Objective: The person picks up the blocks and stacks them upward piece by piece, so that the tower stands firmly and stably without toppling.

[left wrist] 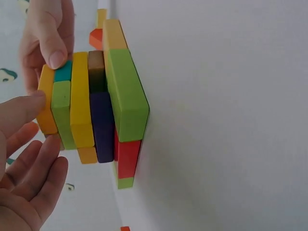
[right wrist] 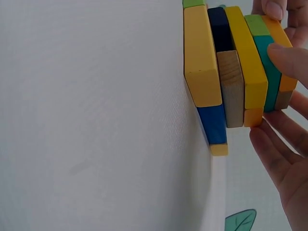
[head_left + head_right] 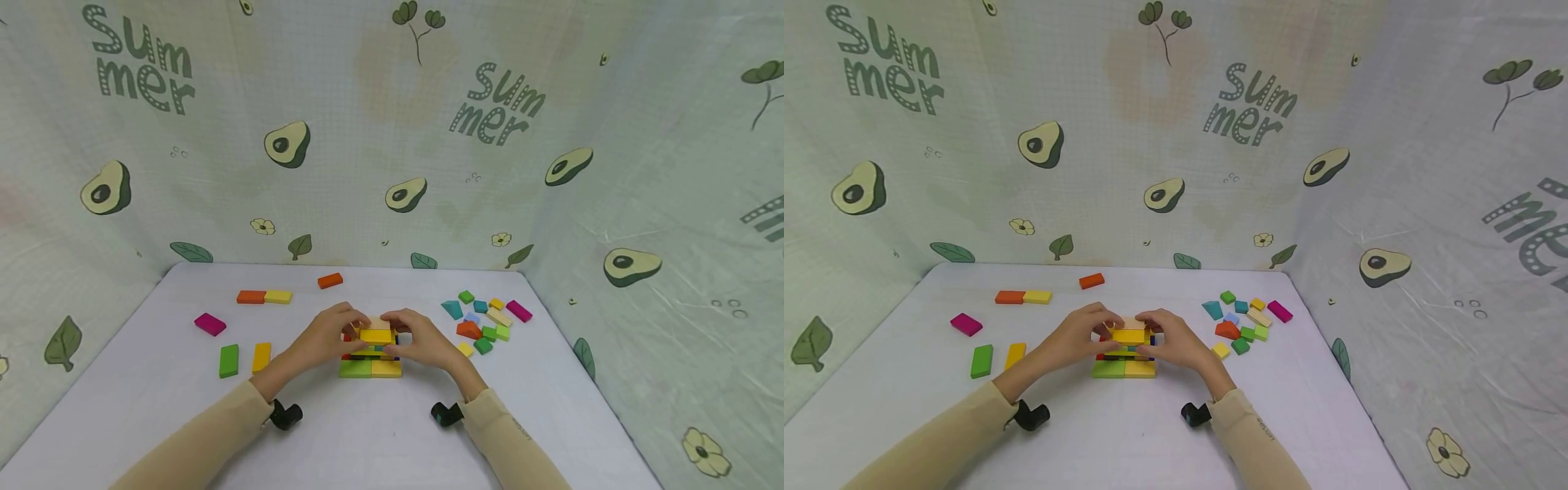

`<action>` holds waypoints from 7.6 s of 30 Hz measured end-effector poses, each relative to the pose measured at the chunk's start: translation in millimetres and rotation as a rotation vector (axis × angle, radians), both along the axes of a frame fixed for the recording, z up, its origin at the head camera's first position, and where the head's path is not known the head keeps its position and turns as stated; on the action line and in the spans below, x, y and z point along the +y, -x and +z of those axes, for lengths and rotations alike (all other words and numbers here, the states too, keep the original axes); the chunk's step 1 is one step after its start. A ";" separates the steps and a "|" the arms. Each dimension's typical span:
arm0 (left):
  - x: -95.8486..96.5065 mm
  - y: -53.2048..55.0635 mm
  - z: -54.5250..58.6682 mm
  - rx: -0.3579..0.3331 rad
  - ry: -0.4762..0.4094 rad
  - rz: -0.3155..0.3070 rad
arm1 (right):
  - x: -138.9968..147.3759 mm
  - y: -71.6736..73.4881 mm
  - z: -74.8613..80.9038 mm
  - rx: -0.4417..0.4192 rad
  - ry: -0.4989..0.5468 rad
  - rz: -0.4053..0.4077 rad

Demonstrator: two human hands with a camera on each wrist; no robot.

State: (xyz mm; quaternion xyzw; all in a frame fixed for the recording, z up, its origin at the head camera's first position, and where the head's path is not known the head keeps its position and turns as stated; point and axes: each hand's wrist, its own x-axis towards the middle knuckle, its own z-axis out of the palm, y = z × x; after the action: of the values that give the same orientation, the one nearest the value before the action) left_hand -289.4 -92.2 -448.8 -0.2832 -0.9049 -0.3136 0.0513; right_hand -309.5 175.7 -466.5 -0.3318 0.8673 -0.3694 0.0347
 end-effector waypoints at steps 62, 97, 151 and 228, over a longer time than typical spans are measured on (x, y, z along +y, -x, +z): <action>-134.9 88.9 -10.2 -0.118 0.179 0.153 | -1.0 -0.9 0.2 -0.020 -0.005 -0.025; 2.0 35.5 21.2 -0.038 0.061 -0.116 | -1.4 -2.9 5.1 0.016 0.053 -0.022; -1.8 33.1 16.3 -0.098 -0.001 -0.131 | -2.2 -2.3 4.8 0.022 0.051 -0.015; -63.1 87.2 -25.3 -0.147 0.290 0.104 | -2.7 -3.3 4.3 0.018 0.048 -0.024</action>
State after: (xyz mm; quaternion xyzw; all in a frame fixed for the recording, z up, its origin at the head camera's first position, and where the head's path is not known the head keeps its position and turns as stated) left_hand -376.6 -155.3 -474.1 -0.2165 -0.9554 -0.1967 -0.0403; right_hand -306.2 173.0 -462.2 -0.3256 0.8624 -0.3875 0.0144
